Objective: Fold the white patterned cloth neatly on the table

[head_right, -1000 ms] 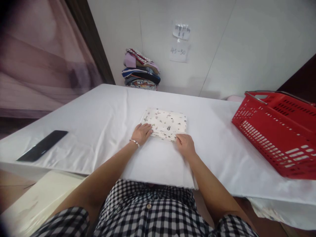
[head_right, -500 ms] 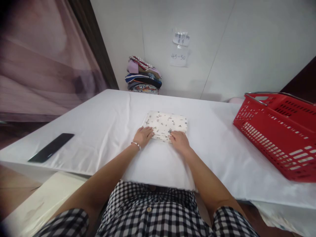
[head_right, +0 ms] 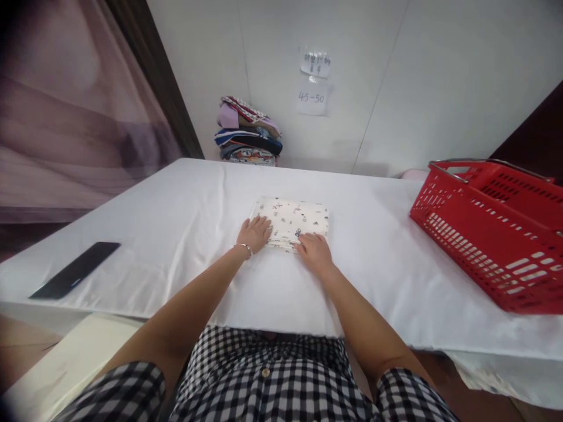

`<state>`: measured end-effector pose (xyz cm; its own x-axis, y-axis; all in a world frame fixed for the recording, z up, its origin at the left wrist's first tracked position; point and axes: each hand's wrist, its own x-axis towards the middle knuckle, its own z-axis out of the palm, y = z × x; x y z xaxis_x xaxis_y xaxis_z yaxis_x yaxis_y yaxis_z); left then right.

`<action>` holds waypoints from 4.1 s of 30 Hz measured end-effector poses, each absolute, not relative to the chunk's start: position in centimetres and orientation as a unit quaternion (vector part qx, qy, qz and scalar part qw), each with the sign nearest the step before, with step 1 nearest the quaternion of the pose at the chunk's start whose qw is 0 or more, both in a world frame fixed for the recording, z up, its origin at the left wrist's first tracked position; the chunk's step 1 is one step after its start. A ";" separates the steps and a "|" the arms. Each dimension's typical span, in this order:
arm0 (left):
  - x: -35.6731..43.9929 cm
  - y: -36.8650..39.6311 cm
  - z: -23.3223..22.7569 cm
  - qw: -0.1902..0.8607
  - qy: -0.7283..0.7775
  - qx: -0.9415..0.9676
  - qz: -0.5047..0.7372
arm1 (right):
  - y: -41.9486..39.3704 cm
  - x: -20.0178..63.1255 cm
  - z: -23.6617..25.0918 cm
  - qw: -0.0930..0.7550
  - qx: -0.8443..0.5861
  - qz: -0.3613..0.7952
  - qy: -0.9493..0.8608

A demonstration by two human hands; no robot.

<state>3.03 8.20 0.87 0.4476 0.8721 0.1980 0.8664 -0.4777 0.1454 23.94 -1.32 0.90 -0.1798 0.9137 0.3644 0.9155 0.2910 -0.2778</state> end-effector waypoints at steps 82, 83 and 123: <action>2.8 8.0 1.0 0.021 0.521 0.847 0.100 | -2.7 26.4 0.6 0.328 -0.634 0.046 -0.699; 2.8 8.0 1.0 0.019 0.522 0.847 0.100 | -2.7 26.3 0.4 0.337 -0.627 0.029 -0.702; -0.4 13.4 2.5 0.201 0.619 0.749 0.127 | -0.7 27.3 1.1 0.250 -0.604 0.142 -0.743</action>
